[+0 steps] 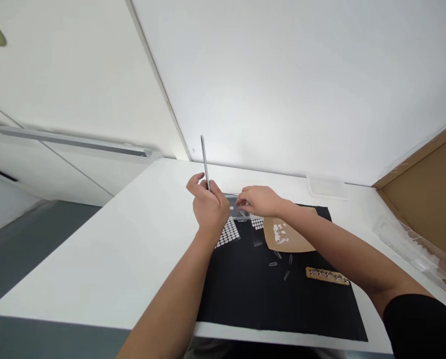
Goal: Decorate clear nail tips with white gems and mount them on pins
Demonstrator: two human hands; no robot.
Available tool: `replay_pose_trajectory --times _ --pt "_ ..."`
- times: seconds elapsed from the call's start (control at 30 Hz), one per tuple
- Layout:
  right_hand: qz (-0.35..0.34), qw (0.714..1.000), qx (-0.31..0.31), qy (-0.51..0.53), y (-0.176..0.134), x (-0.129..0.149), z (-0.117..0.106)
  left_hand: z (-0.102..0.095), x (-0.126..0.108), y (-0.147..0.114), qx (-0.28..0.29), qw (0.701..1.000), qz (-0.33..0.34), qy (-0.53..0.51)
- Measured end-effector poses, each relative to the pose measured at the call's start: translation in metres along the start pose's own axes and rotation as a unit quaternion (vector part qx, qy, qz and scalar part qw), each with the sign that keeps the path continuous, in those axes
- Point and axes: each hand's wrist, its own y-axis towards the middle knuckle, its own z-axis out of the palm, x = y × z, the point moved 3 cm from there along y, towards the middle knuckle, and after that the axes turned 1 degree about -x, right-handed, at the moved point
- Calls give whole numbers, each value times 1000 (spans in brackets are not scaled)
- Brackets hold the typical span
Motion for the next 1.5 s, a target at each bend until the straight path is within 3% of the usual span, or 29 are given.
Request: replay_pose_trajectory --times 0.17,0.33,0.57,0.73,0.93,1.0,1.1,1.23,1.33,1.5 --pt "-26 997 52 -48 23 2 15 1 3 -1 2 1000 -4 1" --pt "-8 995 80 -65 28 1 21 0 -1 -4 13 1000 -7 7" --pt "-11 995 80 -66 28 10 22 1 -2 -5 34 999 -15 2" --pt "0 999 18 -29 14 4 2 5 -2 -9 54 998 16 -8" --pt "67 988 -113 77 -57 -12 -36 13 -27 -38 77 980 178 -54" --pt "97 949 -184 237 -92 -15 -42 15 -39 -51 121 966 220 -60" --pt "134 881 -225 393 -145 -19 -37 15 -57 -71 210 939 266 -64" --pt "183 813 -274 480 -197 -27 -21 12 -74 -88 246 909 327 -75" --pt "172 784 -292 521 -210 -24 -9 12 -79 -94 233 905 342 -102" --pt "142 754 -280 577 -204 -8 4 11 -78 -95 215 900 359 -121"
